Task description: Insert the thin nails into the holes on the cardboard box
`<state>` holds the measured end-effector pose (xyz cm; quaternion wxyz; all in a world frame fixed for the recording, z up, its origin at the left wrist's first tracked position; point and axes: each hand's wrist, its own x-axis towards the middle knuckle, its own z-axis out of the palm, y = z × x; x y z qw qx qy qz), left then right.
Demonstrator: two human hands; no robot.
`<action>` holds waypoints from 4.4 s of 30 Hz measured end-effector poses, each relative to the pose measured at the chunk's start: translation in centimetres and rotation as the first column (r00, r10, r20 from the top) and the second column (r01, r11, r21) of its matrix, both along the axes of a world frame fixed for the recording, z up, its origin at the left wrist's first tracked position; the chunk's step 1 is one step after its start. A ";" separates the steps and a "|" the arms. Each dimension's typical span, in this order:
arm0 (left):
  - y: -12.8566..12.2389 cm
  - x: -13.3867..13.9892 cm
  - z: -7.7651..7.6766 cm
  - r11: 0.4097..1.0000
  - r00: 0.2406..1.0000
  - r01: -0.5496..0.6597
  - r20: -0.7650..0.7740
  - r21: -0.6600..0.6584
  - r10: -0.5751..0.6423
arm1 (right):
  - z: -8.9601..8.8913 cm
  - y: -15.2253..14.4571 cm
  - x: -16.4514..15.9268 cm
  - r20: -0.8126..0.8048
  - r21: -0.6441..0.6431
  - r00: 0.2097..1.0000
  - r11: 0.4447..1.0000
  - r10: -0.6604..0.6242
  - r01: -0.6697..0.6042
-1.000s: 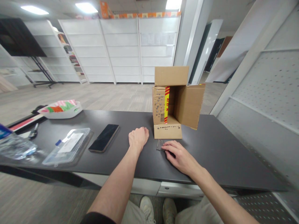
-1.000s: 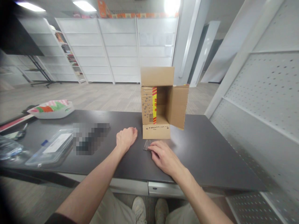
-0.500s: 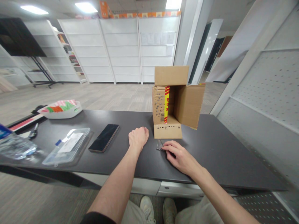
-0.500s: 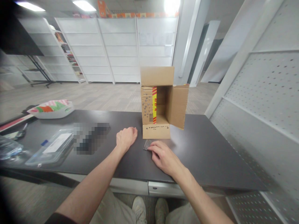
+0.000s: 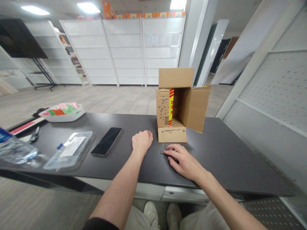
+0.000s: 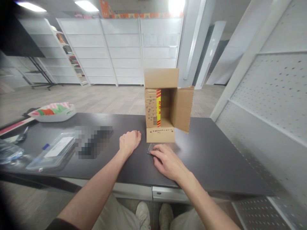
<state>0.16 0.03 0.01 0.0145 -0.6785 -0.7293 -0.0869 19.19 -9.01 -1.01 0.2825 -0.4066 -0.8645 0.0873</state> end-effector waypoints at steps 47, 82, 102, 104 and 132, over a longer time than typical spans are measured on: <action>0.0 0.0 -0.1 0.999 1.000 0.005 0.010 -0.034 -0.005 | -0.1 -0.1 0.1 -0.017 -0.028 1.000 1.000 0.003 -0.004; 0.1 -0.1 -0.3 1.000 1.000 0.007 0.001 -0.010 -0.007 | 1.3 -0.3 -0.4 0.178 -0.023 0.984 1.000 0.005 -0.001; 0.1 0.0 -0.3 1.000 1.000 0.006 0.012 -0.012 -0.006 | 1.4 -0.3 -0.5 0.183 -0.047 0.983 0.999 0.000 0.009; 0.1 0.0 -0.2 1.000 1.000 0.005 0.013 -0.015 -0.004 | 1.3 -0.2 -0.5 0.178 -0.045 0.984 0.999 -0.003 0.011; 0.0 0.0 0.0 1.000 1.000 0.007 0.001 -0.003 -0.007 | 1.2 -0.3 -0.5 0.169 -0.056 0.986 0.998 -0.004 0.014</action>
